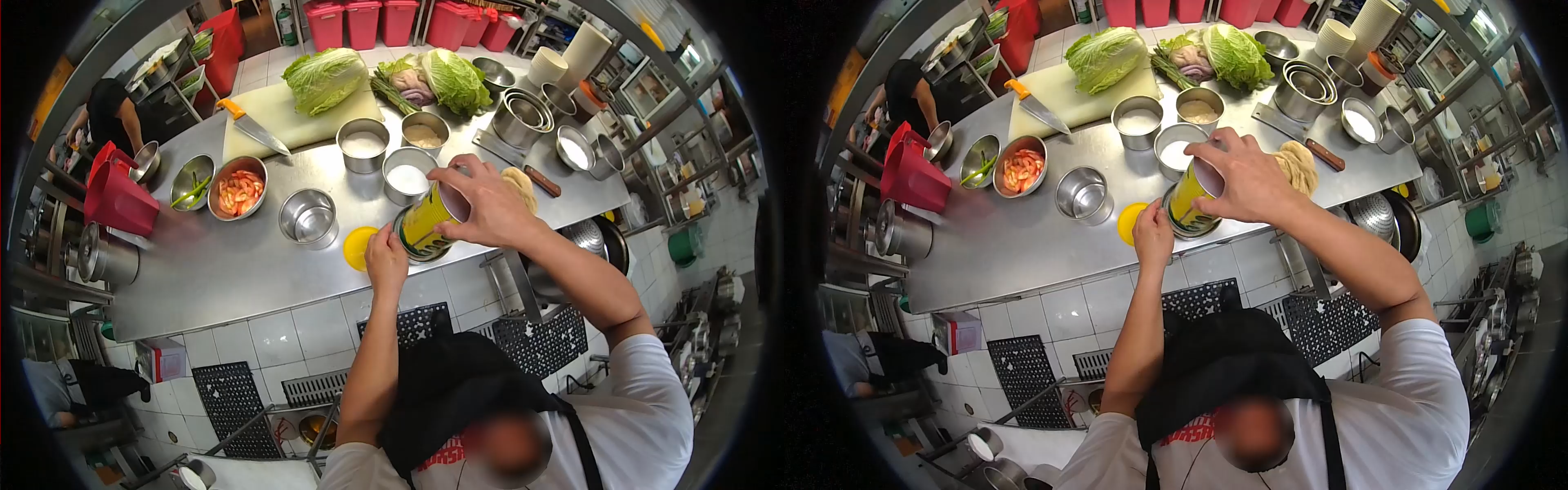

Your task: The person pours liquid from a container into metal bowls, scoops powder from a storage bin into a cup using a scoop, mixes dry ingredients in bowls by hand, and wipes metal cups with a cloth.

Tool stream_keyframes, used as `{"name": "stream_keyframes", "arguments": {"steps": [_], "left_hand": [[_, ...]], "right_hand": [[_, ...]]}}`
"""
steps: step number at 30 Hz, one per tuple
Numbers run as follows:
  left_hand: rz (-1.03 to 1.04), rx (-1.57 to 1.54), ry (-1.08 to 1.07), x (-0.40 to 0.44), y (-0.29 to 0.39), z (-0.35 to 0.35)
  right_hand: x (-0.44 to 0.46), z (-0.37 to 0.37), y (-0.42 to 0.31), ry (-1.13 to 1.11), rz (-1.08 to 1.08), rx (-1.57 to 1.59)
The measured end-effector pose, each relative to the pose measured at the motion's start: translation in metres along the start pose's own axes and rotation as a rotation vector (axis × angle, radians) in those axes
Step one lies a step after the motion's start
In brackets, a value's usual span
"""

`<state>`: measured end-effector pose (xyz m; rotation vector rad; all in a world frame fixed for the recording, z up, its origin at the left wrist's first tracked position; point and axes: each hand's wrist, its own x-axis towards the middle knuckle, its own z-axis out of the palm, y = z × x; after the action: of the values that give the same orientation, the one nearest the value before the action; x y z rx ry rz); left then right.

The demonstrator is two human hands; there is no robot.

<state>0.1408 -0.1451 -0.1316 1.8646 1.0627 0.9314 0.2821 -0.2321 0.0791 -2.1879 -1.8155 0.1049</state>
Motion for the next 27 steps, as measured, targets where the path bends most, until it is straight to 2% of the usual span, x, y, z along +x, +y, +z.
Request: {"name": "stream_keyframes", "arguments": {"steps": [3, 6, 9, 10, 14, 15, 16, 18, 19, 21, 23, 27], "left_hand": [[-0.013, -0.007, -0.019, 0.002, 0.000, 0.000], [-0.012, -0.019, -0.001, 0.003, 0.000, -0.003], [0.016, 0.027, 0.011, 0.005, -0.007, -0.001], [-0.011, 0.021, -0.007, 0.006, -0.003, -0.005], [-0.119, 0.005, -0.013, -0.008, 0.008, -0.031], [-0.141, 0.002, 0.005, -0.013, 0.007, -0.040], [-0.146, 0.092, -0.065, -0.016, 0.004, -0.051], [0.101, 0.278, -0.049, -0.013, -0.010, -0.052], [0.221, 0.373, -0.041, -0.011, -0.020, -0.049], [0.151, 0.502, -0.227, 0.000, -0.028, -0.045], [0.082, 0.611, -0.350, 0.005, -0.018, -0.044], [-0.085, 0.703, -0.351, 0.002, -0.001, -0.048]], "right_hand": [[-0.008, -0.007, 0.009, -0.012, 0.024, 0.027], [-0.020, -0.012, 0.034, 0.113, 0.039, 0.197], [-0.036, -0.004, 0.069, 0.255, 0.019, 0.208], [-0.043, -0.009, 0.067, 0.187, 0.200, 0.383], [-0.069, 0.018, 0.105, 0.219, 0.324, 0.984], [-0.074, 0.024, 0.113, 0.262, 0.317, 1.058], [-0.079, 0.032, 0.121, 0.303, 0.310, 1.138], [-0.084, 0.058, 0.142, 0.364, 0.327, 1.284], [-0.084, 0.063, 0.145, 0.336, 0.339, 1.258], [-0.081, 0.069, 0.149, 0.294, 0.349, 1.204], [-0.081, 0.068, 0.150, 0.313, 0.354, 1.295], [-0.089, 0.090, 0.168, 0.347, 0.352, 1.626]]}}
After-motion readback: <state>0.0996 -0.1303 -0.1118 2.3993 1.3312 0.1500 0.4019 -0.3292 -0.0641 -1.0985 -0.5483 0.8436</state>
